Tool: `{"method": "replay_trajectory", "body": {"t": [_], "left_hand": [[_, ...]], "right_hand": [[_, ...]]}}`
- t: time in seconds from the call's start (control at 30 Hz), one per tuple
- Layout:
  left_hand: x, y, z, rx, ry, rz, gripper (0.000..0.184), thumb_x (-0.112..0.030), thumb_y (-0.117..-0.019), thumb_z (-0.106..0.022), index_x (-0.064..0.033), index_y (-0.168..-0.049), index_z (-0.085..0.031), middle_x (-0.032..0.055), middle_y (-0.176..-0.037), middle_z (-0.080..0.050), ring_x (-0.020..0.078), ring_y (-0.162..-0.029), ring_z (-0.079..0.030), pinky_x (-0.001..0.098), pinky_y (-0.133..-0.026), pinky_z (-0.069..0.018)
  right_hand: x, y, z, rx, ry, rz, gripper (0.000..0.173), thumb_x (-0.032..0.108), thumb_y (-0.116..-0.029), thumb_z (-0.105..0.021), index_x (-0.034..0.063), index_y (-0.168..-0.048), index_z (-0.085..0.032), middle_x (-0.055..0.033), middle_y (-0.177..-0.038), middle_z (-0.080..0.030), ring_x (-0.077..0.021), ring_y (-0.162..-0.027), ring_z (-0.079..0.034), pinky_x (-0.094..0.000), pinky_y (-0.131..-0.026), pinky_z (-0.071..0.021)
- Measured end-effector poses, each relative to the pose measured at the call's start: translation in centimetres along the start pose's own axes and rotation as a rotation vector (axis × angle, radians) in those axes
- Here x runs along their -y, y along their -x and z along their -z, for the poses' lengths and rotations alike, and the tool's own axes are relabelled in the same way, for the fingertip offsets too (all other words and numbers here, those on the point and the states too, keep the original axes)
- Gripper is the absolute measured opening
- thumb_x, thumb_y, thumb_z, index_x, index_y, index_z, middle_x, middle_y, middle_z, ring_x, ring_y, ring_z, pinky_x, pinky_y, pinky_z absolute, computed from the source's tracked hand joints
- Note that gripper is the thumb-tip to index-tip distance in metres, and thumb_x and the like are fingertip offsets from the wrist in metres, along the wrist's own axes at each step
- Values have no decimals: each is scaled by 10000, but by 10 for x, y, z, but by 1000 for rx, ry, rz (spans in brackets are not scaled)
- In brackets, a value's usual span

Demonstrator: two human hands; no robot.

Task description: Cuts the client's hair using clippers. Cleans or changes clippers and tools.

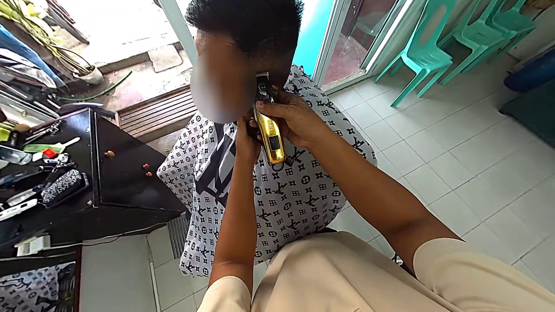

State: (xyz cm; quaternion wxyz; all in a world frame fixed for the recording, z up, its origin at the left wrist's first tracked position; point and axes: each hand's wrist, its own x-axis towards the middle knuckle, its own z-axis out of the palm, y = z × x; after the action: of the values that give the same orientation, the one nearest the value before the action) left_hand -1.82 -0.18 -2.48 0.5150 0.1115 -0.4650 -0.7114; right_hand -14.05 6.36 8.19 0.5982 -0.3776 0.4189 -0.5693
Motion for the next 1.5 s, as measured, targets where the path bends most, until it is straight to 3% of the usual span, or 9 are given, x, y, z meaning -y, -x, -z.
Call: {"method": "replay_trajectory", "body": {"t": [0.5, 0.6, 0.67, 0.73, 0.77, 0.83, 0.87, 1.0, 1.5], "left_hand": [[-2, 0, 1, -16, -1, -13, 531, -529, -1087, -148, -236, -1125, -589, -89, -883, -647, 9, -772, -623, 199, -711, -553], [-2, 0, -1, -51, 18, -4, 505, -580, -1068, -206, -251, -994, -581, -103, -777, -614, -14, -653, -572, 162, -601, -507], [1, -1, 4, 15, 43, -44, 472, -607, -1056, -281, -262, -1088, -602, -111, -890, -656, -10, -776, -620, 183, -713, -546], [-9, 1, -5, 10, -2, -70, 514, -497, -1096, -142, -223, -1107, -576, -101, -894, -654, -32, -776, -615, 158, -691, -536], [-34, 7, -30, -95, -41, -13, 527, -352, -1111, -52, -160, -1053, -539, -75, -837, -626, -44, -737, -600, 133, -676, -523], [-144, -3, -131, -592, -162, 587, 437, -67, -1109, -48, -21, -1030, -476, 30, -819, -476, 10, -693, -496, 121, -758, -455], [-157, -1, -144, -613, -143, 593, 412, -19, -1097, -62, 8, -1073, -472, 31, -860, -472, -7, -718, -497, 99, -768, -444], [-20, 4, -16, -65, -18, -56, 543, -384, -1106, -41, -242, -1027, -558, -123, -851, -649, -62, -794, -622, 136, -727, -534], [-17, 3, -9, -157, -65, 11, 585, -435, -1099, -22, -199, -1094, -558, -97, -910, -676, -25, -884, -653, 197, -813, -563]], "right_hand": [[2, 1, -6, -18, 20, 22, 371, 125, -1004, -629, 22, -1328, -480, -153, -1063, -666, -256, -896, -715, -414, -776, -631], [2, 2, -9, -24, 5, -17, 356, 143, -1006, -634, 17, -1308, -494, -167, -1055, -671, -277, -877, -721, -431, -751, -636], [2, 2, -11, -37, 28, 19, 349, 135, -1003, -641, 14, -1302, -506, -148, -1049, -672, -244, -876, -716, -398, -762, -632], [2, 2, -13, -28, 20, 18, 347, 129, -1008, -631, 12, -1306, -496, -159, -1062, -671, -265, -893, -719, -427, -761, -637], [1, 2, -13, -26, 9, 6, 326, 130, -1012, -625, 9, -1292, -507, -163, -1061, -674, -274, -898, -721, -439, -757, -638], [0, 1, -14, -42, 10, 18, 327, 120, -1006, -632, 2, -1288, -516, -158, -1053, -679, -261, -896, -719, -426, -768, -633], [-1, 0, -14, -45, 21, 35, 350, 115, -1002, -640, 2, -1301, -497, -154, -1056, -676, -252, -900, -718, -415, -779, -631], [-1, 0, -17, -38, 11, 6, 291, 126, -1013, -624, 2, -1257, -523, -158, -1034, -685, -259, -881, -724, -415, -754, -636], [-5, -2, -27, -80, 42, 47, 311, 123, -1001, -650, -1, -1246, -506, -142, -1026, -673, -218, -877, -717, -371, -781, -628]]}}
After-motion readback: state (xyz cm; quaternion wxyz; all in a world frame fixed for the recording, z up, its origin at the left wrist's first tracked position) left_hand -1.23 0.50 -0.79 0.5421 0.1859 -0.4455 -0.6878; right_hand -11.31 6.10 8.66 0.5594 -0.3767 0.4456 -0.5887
